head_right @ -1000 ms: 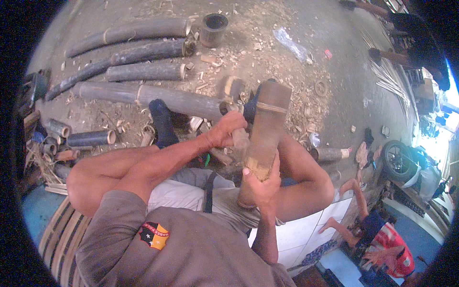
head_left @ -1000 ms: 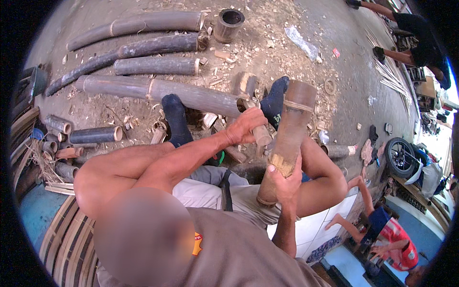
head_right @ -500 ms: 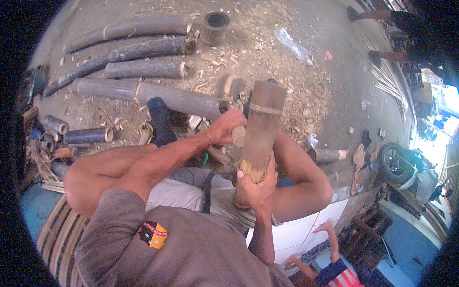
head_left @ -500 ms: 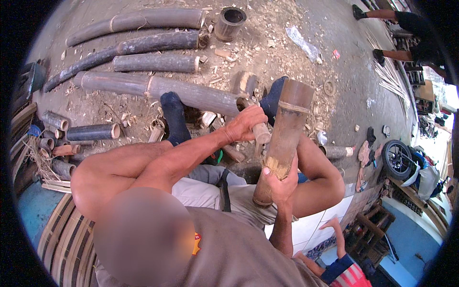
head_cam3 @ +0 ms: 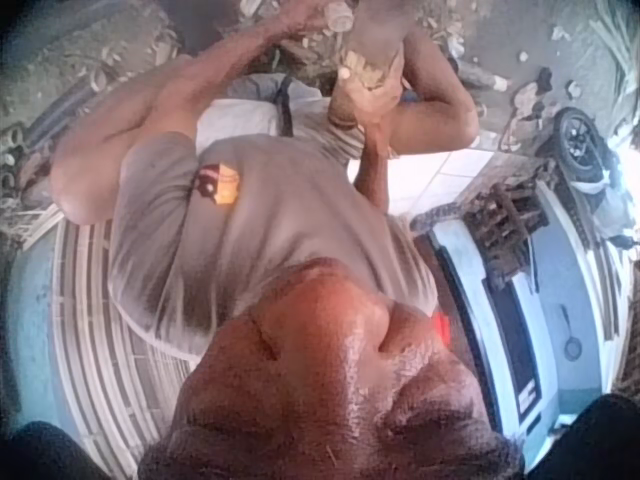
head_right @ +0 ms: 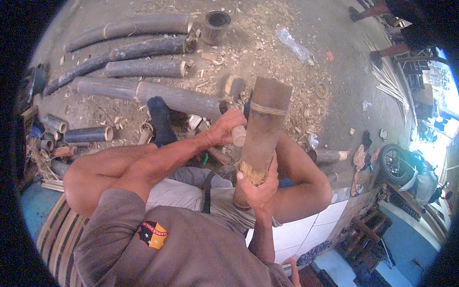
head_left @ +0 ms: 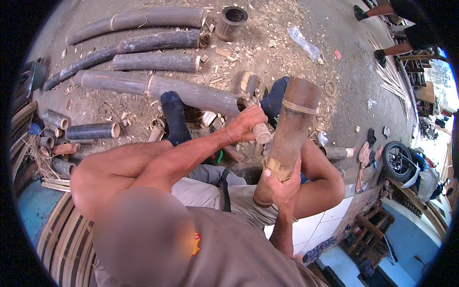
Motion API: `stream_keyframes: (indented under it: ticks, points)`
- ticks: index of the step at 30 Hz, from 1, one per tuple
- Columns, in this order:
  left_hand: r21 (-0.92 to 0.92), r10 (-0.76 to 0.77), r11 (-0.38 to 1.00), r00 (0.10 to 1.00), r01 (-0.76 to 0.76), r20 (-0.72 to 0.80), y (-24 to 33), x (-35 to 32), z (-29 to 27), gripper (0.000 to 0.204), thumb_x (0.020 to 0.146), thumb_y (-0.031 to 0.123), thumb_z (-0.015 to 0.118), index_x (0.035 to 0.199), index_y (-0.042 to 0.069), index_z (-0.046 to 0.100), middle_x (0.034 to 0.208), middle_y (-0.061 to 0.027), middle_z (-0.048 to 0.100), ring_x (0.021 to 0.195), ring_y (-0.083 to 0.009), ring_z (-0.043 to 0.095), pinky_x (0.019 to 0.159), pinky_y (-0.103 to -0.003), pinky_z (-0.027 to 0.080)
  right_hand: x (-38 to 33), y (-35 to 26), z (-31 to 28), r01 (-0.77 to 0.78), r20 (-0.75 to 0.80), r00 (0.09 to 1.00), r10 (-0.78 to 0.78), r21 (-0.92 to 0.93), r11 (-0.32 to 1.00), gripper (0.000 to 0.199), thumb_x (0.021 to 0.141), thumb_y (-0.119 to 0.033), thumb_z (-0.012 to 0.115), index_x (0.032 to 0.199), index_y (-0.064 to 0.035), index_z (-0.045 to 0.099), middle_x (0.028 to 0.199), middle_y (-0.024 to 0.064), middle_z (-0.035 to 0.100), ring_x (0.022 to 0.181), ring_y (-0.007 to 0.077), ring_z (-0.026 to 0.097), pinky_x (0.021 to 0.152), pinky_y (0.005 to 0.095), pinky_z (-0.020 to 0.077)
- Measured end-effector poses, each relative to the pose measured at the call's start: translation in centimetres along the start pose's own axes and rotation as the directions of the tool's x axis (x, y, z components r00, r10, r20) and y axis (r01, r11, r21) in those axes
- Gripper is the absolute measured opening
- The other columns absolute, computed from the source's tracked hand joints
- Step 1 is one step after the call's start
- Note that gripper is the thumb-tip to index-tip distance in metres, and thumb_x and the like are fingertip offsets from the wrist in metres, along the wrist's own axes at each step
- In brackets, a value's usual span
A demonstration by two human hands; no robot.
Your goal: The person sits on the ground and uses a wooden mallet and a chisel-like tool to shape the end of a bamboo pole. They repeatedly strike the tool to carve and smooth the bamboo, then inspect the finished end.
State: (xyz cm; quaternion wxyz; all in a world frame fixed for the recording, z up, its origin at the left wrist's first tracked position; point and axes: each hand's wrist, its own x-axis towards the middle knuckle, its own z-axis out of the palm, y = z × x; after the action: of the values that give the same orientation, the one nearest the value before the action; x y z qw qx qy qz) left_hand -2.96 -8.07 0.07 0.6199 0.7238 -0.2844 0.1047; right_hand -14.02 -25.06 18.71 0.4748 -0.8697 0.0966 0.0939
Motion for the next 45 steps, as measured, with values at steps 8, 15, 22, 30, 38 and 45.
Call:
stream_keyframes:
  ticks: [8, 15, 22, 30, 38, 45]
  points:
    - [0.026, -0.021, 0.999, 1.0, 0.021, 0.021, -0.1, 0.0, -0.2, 0.04, 0.073, 0.021, 0.082, 0.104, 0.006, 0.062, 0.095, -0.0117, 0.055, 0.094, -0.0365, 0.056, 0.085, -0.045, 0.043, -0.1, 0.7, 0.2, 0.048, 0.015, 0.999, -0.049, 0.016, 0.999, 0.103, 0.077, -0.029, 0.088, 0.158, 0.0035, 0.034, 0.138, 0.0242, 0.063, 0.128, 0.0334, 0.063, 0.11, 0.0449, 0.0476]
    - [0.063, 0.076, 0.996, 0.991, -0.07, -0.108, -0.7, 0.1, 0.5, 0.037, 0.074, 0.021, 0.081, 0.101, 0.006, 0.06, 0.093, -0.0124, 0.053, 0.093, -0.0365, 0.055, 0.082, -0.046, 0.043, 0.6, 2.9, 2.9, 0.058, -0.059, 0.996, -0.071, -0.187, 0.981, 0.109, 0.074, -0.029, 0.09, 0.16, 0.0016, 0.031, 0.141, 0.0285, 0.061, 0.13, 0.0381, 0.063, 0.106, 0.0474, 0.0504]
    - [0.012, -0.072, 0.997, 0.995, 0.073, -0.074, -1.2, 0.2, 0.2, 0.036, 0.075, 0.021, 0.081, 0.099, 0.005, 0.059, 0.095, -0.0138, 0.056, 0.093, -0.0383, 0.056, 0.085, -0.045, 0.044, 0.6, 1.1, 1.3, 0.248, -0.103, 0.956, -0.274, -0.208, 0.946, 0.103, 0.077, -0.024, 0.087, 0.161, -0.0017, 0.03, 0.142, 0.0297, 0.059, 0.128, 0.0422, 0.063, 0.107, 0.0453, 0.0512]
    - [-0.024, -0.216, 0.976, 0.962, 0.215, -0.169, -1.0, 1.4, 0.1, 0.039, 0.074, 0.017, 0.084, 0.105, 0.006, 0.063, 0.097, -0.014, 0.06, 0.095, -0.0379, 0.06, 0.083, -0.046, 0.049, 3.5, -2.3, -0.2, 0.157, -0.046, 0.984, -0.17, -0.214, 0.964, 0.101, 0.078, -0.023, 0.087, 0.161, -0.0038, 0.033, 0.13, 0.029, 0.068, 0.119, 0.0409, 0.069, 0.101, 0.0461, 0.0554]
    - [-0.364, -0.518, 0.818, 0.845, 0.445, -0.131, -1.3, 3.0, -1.5, 0.024, 0.09, 0.013, 0.08, 0.107, 0.004, 0.067, 0.102, -0.0025, 0.065, 0.097, -0.0123, 0.059, 0.086, -0.033, 0.051, 7.3, -3.6, 0.0, 0.257, -0.013, 0.964, -0.266, -0.222, 0.941, 0.097, 0.077, -0.031, 0.085, 0.159, -0.0075, 0.038, 0.121, 0.03, 0.07, 0.111, 0.0461, 0.07, 0.095, 0.0495, 0.0568]
    - [-0.441, -0.476, 0.81, 0.872, 0.387, -0.11, -1.5, 2.9, -0.2, 0.032, 0.088, 0.011, 0.082, 0.115, 0.003, 0.067, 0.106, -0.0015, 0.066, 0.102, -0.0126, 0.061, 0.092, -0.031, 0.05, 8.5, -3.8, -1.1, 0.287, 0.083, 0.957, -0.277, -0.4, 0.871, 0.095, 0.079, -0.028, 0.084, 0.158, -0.0019, 0.039, 0.125, 0.0276, 0.07, 0.112, 0.0354, 0.073, 0.095, 0.0417, 0.0571]
